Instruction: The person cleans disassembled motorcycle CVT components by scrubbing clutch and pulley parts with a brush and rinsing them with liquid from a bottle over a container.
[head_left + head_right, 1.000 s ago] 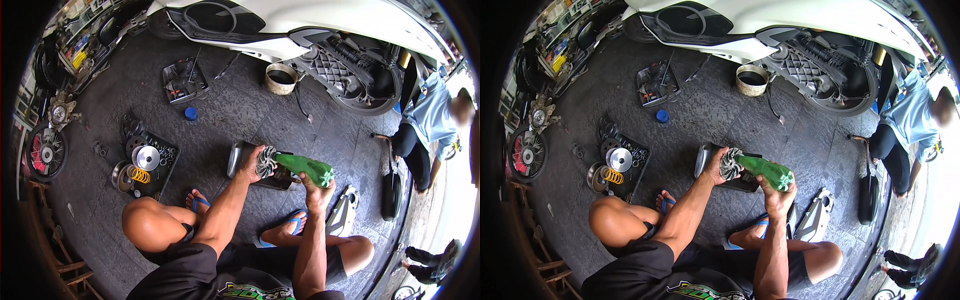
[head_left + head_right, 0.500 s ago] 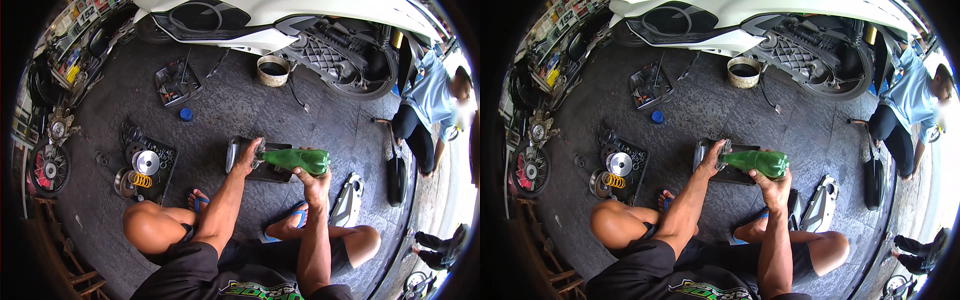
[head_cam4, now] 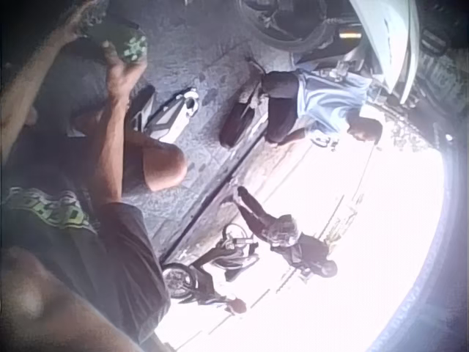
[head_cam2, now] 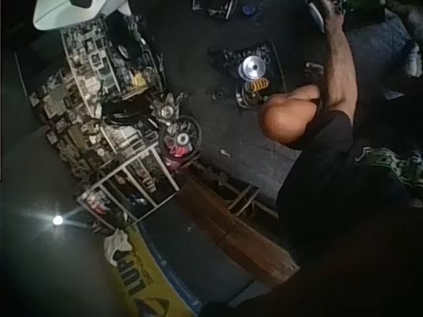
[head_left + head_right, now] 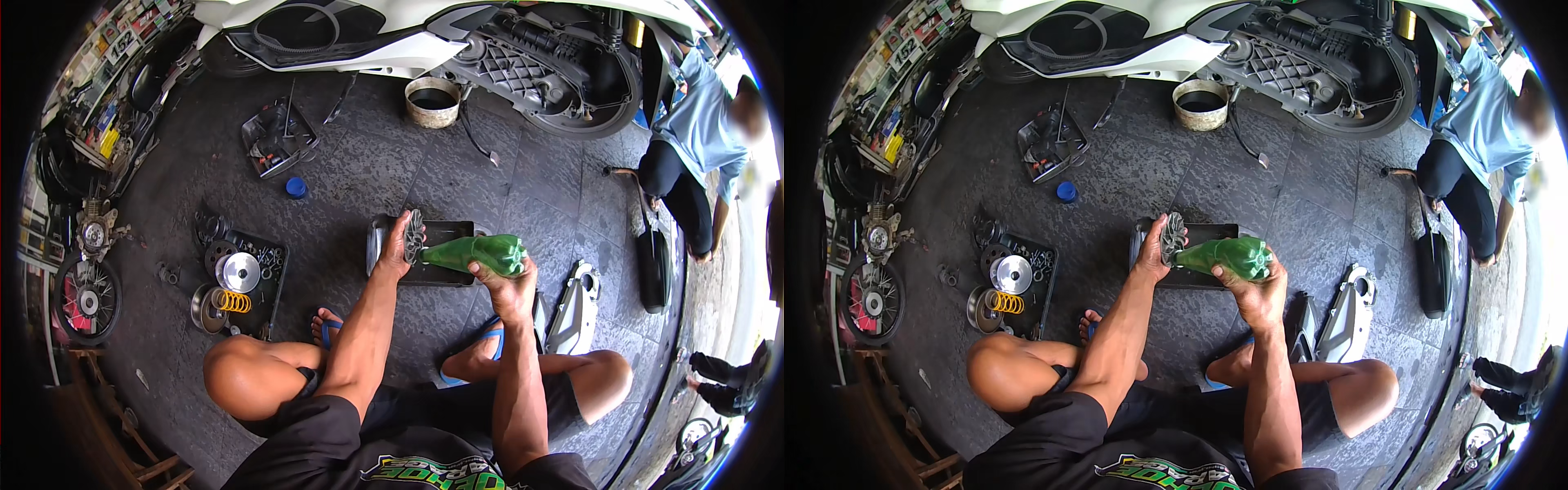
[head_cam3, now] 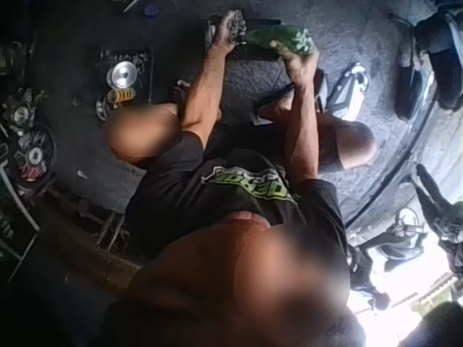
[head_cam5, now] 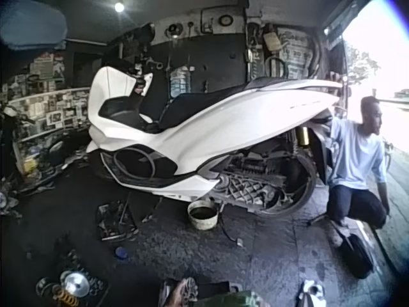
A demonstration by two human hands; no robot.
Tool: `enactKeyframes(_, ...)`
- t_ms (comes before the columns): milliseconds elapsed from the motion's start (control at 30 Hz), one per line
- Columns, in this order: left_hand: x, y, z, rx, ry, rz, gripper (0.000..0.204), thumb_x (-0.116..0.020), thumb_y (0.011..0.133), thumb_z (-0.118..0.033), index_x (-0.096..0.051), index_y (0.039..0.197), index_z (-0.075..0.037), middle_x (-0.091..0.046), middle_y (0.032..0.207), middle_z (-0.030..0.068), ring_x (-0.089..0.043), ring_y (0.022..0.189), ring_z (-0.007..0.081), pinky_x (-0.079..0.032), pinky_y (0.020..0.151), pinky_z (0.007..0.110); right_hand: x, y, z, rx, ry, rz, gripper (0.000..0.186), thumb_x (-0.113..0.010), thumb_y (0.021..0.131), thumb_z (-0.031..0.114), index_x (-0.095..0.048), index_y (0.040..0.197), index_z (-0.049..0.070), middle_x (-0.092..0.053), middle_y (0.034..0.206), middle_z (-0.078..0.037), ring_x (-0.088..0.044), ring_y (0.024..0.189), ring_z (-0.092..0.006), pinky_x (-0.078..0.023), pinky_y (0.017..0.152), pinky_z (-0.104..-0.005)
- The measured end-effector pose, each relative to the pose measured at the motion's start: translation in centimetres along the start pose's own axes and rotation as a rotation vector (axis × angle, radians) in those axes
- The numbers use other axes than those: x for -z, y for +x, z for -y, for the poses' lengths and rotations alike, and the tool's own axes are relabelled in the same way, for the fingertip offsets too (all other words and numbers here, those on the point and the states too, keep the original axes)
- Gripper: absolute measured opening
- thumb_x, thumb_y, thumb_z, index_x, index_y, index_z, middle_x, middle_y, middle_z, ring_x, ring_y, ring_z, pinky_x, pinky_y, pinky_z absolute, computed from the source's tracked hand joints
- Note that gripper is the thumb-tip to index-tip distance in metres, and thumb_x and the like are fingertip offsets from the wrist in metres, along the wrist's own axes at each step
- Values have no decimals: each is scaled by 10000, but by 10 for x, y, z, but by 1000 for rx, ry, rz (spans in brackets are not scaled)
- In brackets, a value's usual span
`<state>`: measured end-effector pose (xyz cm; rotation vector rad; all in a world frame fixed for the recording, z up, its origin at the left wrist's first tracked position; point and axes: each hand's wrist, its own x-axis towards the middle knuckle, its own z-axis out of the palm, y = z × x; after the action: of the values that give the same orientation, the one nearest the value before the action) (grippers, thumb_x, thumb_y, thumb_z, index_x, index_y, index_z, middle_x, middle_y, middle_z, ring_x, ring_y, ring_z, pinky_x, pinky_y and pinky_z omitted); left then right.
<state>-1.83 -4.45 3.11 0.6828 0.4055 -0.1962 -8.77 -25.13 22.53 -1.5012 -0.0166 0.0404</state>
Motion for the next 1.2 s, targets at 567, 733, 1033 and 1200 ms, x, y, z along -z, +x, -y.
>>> enactKeyframes(567, 1, -7, -9, 50, 173, -146, 497, -644, 833, -646, -635, 1012, -183, -625, 830, 16, -624, 702, 167, -525, 544, 333, 1, 9, -20, 27, 128, -180, 301, -819, 778, 20, -667, 1037, 6, -722, 965, -57, -666, 852, -124, -541, 776, -271)
enactKeyframes(733, -14, -18, -18, 125, -28, 56, 493, -573, 883, -633, -677, 1046, -179, -708, 942, 49, -687, 821, 228, -569, 664, 414, 5, 13, -24, 47, 62, -188, 321, -823, 779, 28, -662, 1055, 6, -722, 980, -61, -669, 871, -132, -538, 797, -277)
enactKeyframes(1033, -13, -20, -19, 91, 23, 50, 522, -587, 869, -644, -685, 1063, -170, -721, 949, 45, -704, 818, 253, -575, 694, 436, 7, 16, -22, 39, 237, -198, 457, -842, 773, 69, -584, 1146, 10, -695, 1039, -79, -659, 932, -158, -530, 842, -297)
enactKeyframes(1200, -14, -21, -23, 95, 71, 93, 552, -572, 884, -632, -681, 1100, -136, -725, 986, 75, -706, 848, 248, -577, 706, 426, 10, 16, -26, 34, 159, -243, 418, -841, 779, 81, -610, 1119, 6, -705, 1013, -73, -666, 900, -152, -536, 815, -289)
